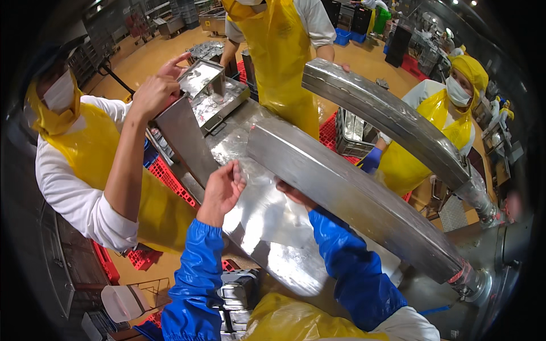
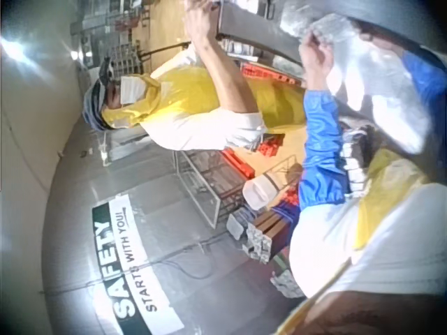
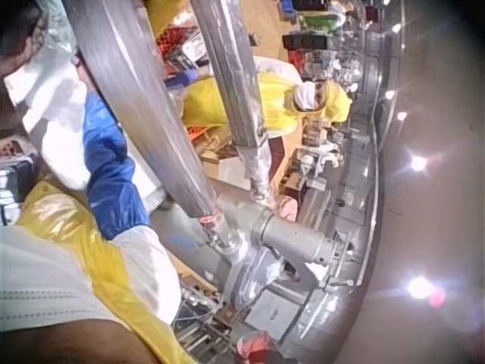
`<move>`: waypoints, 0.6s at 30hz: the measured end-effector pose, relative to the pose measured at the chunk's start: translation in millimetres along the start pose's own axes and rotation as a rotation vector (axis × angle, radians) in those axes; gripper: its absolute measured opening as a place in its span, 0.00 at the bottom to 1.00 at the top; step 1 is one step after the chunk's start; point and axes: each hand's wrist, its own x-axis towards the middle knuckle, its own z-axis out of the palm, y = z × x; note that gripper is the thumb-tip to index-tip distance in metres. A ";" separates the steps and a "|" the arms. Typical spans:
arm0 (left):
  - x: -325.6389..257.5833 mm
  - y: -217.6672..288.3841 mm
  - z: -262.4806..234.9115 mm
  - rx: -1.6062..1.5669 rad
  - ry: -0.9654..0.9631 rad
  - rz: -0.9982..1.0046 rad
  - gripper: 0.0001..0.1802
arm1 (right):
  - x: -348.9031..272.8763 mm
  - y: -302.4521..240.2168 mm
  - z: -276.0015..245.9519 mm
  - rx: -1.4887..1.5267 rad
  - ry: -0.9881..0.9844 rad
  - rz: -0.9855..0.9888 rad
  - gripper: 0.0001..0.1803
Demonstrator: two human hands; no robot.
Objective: The person repeatedly assembles a metal frame around a transparent tube attached to a machine. They align the frame halves, secure them with latches, and then disassemble the frame to repeat the process with other workers nearby.
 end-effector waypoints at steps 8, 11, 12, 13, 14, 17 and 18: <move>-30.9 1.3 128.8 1.045 -0.077 0.906 0.09 | 90.5 -72.7 4.4 0.206 -0.241 -0.196 0.10; -56.3 -28.6 135.4 1.234 -0.141 1.026 0.06 | 51.1 -60.1 -11.4 0.137 -0.137 -0.181 0.11; -64.0 -39.1 137.4 1.213 -0.158 1.013 0.06 | 29.3 -51.4 -18.2 0.117 -0.093 -0.165 0.11; -71.0 -50.2 142.4 1.194 -0.178 0.996 0.05 | 3.4 -42.5 -26.0 0.099 -0.037 -0.152 0.11; -79.4 -60.7 152.1 1.218 -0.210 1.007 0.04 | -26.4 -36.6 -34.8 0.086 0.018 -0.143 0.11; -111.5 -98.0 181.9 1.250 -0.320 0.937 0.04 | -110.3 -18.8 -60.4 0.060 0.161 -0.121 0.11; -124.5 -112.6 190.2 1.253 -0.317 0.926 0.04 | -133.2 -13.6 -67.2 0.061 0.192 -0.108 0.11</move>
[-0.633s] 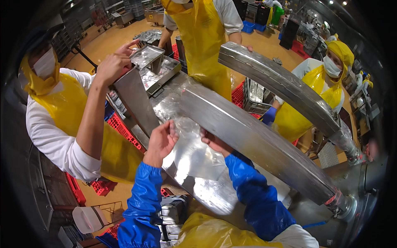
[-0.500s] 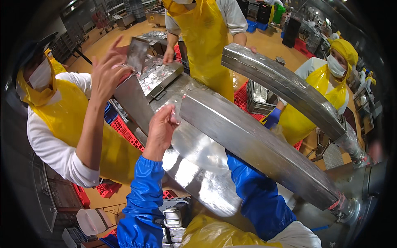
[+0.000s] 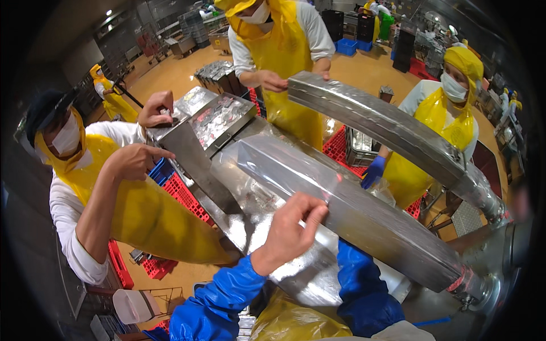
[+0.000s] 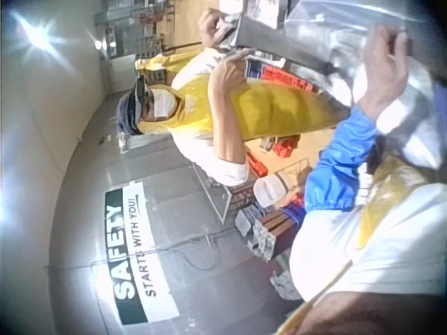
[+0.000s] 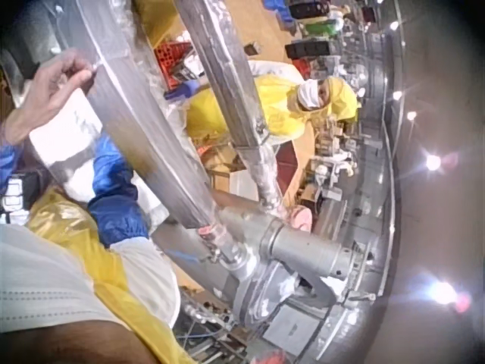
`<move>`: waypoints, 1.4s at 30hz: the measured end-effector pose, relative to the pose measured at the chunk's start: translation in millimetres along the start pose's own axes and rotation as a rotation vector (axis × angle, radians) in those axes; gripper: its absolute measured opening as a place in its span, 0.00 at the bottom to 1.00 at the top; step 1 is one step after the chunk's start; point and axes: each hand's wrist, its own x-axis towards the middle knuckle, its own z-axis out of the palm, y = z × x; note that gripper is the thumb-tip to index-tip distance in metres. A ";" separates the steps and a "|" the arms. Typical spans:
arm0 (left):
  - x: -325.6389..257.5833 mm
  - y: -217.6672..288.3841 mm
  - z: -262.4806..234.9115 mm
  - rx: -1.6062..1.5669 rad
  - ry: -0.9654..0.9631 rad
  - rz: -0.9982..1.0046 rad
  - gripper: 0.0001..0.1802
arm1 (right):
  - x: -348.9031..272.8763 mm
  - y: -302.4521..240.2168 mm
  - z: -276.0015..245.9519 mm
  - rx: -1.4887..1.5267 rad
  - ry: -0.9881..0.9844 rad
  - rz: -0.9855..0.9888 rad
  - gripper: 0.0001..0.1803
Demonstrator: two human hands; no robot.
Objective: The person repeatedly assembles a metal frame around a transparent tube attached to a machine. They align the frame halves, secure them with latches, and then disassemble the frame to repeat the process with other workers nearby.
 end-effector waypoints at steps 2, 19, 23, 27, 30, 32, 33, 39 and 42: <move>-9.8 19.4 23.6 -0.037 -0.028 -0.010 0.04 | -42.6 -4.5 -24.8 0.001 0.082 -0.028 0.12; -127.8 192.4 250.0 -0.231 -0.293 0.137 0.05 | -391.4 71.4 -158.5 -0.166 0.513 -0.095 0.15; -157.4 219.1 300.6 -0.381 -0.363 0.099 0.04 | -532.5 118.7 -181.7 -0.154 0.765 -0.068 0.16; -167.2 225.4 324.1 -0.400 -0.289 0.073 0.04 | -639.2 146.7 -179.1 -0.110 1.045 -0.156 0.15; -162.5 229.2 323.3 -0.393 -0.364 0.153 0.04 | -677.2 193.0 -212.0 0.019 1.173 -0.335 0.14; -169.3 219.6 318.1 -0.338 -0.426 0.149 0.05 | -675.3 189.6 -210.5 0.025 1.280 -0.299 0.13; -169.1 215.7 316.6 -0.341 -0.431 0.170 0.07 | -669.4 170.4 -207.3 -0.316 1.209 -0.326 0.14; -226.2 210.8 240.2 -0.259 -0.764 0.346 0.19 | -573.4 124.5 -199.0 -0.773 1.037 -0.355 0.10; -258.0 165.7 207.0 -0.099 -1.047 0.171 0.18 | -519.6 137.8 -230.5 -0.818 1.026 -0.118 0.14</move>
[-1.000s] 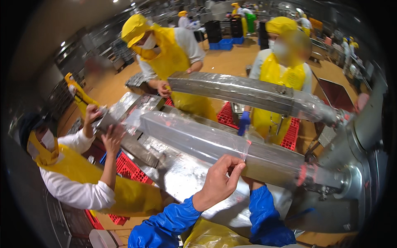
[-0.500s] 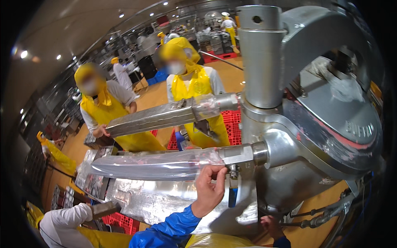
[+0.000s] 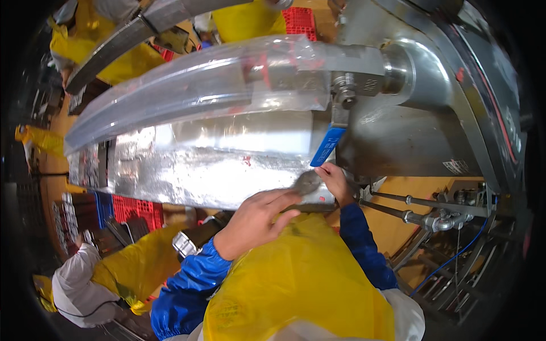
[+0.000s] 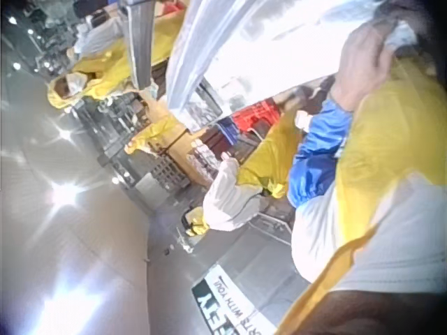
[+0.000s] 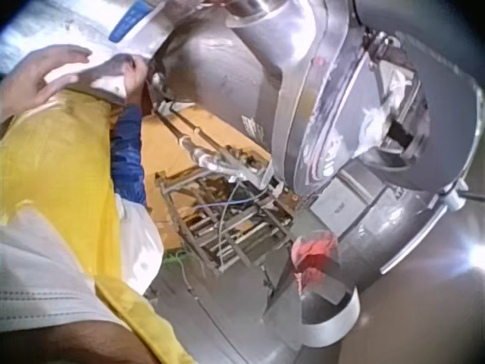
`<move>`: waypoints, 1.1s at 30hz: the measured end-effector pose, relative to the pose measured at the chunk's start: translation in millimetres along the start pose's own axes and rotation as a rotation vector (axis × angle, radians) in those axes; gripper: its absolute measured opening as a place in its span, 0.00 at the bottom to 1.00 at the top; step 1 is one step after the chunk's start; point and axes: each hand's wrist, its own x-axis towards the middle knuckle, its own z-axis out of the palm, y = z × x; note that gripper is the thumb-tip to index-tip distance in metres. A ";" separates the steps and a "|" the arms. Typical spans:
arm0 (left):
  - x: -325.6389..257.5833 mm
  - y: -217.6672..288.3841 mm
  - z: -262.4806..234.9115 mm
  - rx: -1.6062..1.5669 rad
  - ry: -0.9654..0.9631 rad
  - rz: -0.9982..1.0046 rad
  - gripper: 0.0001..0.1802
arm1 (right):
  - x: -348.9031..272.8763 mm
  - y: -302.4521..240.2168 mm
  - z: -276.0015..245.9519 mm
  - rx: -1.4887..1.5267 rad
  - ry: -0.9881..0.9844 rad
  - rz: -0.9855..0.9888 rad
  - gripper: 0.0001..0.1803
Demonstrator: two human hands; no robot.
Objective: The person repeatedly assembles a metal frame around a transparent tube attached to a machine. They align the frame halves, secure them with latches, and then disassemble the frame to repeat the process with other workers nearby.
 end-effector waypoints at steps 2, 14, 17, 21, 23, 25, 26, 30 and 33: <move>-41.3 -21.0 4.0 -0.005 -0.032 -0.197 0.16 | 19.0 -20.9 27.6 0.078 0.028 -0.083 0.18; -179.3 -4.7 30.3 -0.086 0.614 -0.894 0.14 | 135.1 15.6 84.0 -0.588 0.180 -0.447 0.15; -183.4 5.8 41.8 -0.189 0.712 -0.949 0.14 | 147.9 28.2 83.2 -0.556 0.161 -0.541 0.08; -190.7 -4.6 52.9 -0.198 0.721 -0.932 0.14 | 149.5 14.3 76.4 -0.594 0.137 -0.558 0.08; -185.4 -9.2 47.7 -0.223 0.699 -0.931 0.14 | 150.3 4.2 70.2 -0.581 0.127 -0.604 0.08; -173.6 -14.1 33.0 -0.278 0.659 -0.944 0.14 | 150.5 -4.2 65.3 -0.555 0.104 -0.660 0.08; -172.2 -24.0 33.5 -0.315 0.650 -0.902 0.15 | 149.7 -12.4 63.6 -0.537 0.052 -0.645 0.08; -158.9 -87.5 42.9 -0.589 0.523 -0.834 0.18 | 120.1 -57.9 79.0 -0.365 -0.137 -0.421 0.10; -123.6 -128.5 40.9 -0.902 0.370 -0.904 0.25 | 83.0 -102.5 106.2 -0.340 -0.221 -0.275 0.13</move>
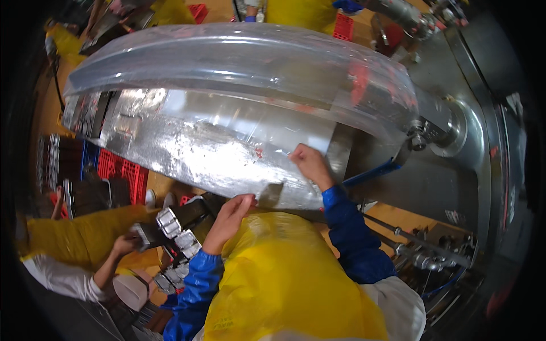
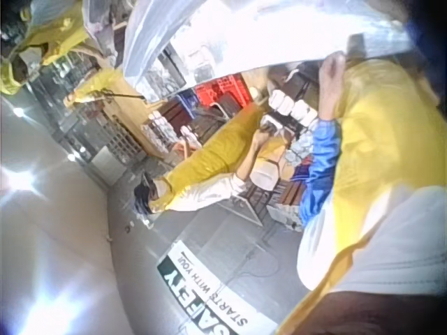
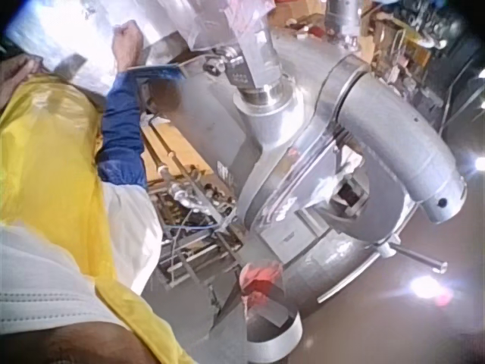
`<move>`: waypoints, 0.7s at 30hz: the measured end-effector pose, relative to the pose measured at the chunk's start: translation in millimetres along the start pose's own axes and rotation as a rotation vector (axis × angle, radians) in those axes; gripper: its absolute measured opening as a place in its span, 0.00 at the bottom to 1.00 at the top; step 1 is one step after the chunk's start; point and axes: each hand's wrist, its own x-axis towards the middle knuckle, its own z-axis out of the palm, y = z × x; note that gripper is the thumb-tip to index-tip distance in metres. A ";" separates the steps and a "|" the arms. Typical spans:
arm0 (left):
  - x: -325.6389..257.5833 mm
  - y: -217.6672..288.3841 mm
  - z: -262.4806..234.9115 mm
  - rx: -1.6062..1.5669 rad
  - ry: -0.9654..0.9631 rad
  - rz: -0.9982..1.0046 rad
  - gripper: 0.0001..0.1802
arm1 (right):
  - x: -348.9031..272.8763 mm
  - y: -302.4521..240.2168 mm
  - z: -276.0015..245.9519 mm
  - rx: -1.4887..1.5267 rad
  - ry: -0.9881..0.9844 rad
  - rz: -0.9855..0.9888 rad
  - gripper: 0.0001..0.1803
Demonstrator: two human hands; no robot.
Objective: The person repeatedly assembles a metal frame around a transparent tube attached to a machine. They align the frame halves, secure them with latches, and then disassemble the frame to repeat the process with other workers nearby.
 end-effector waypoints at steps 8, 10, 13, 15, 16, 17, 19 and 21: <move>107.0 12.5 11.5 -0.475 -0.168 0.028 0.26 | -44.7 -115.6 6.1 0.234 -0.045 -0.144 0.15; 108.9 28.0 1.5 -0.527 -0.157 -0.029 0.23 | -52.5 -116.4 -8.9 0.097 0.094 -0.327 0.20; 98.9 53.4 -12.1 -0.623 -0.165 -0.124 0.23 | -72.6 -143.6 -37.0 0.007 0.072 -0.380 0.30; 97.4 56.5 -17.7 -0.686 -0.176 -0.165 0.23 | -82.0 -149.1 -38.2 -0.059 0.027 -0.403 0.35; 95.7 56.4 -20.0 -0.719 -0.181 -0.184 0.24 | -82.8 -147.7 -35.2 -0.112 0.028 -0.429 0.36; 95.4 54.7 -23.2 -0.792 -0.201 -0.223 0.23 | -82.4 -144.4 -31.2 -0.165 0.029 -0.454 0.37; 95.6 44.6 -28.5 -0.943 -0.238 -0.299 0.23 | -87.0 -142.3 -23.4 -0.233 0.025 -0.466 0.39; 92.5 36.4 -34.6 -1.071 -0.253 -0.362 0.22 | -91.7 -146.2 -10.8 -0.252 0.017 -0.458 0.39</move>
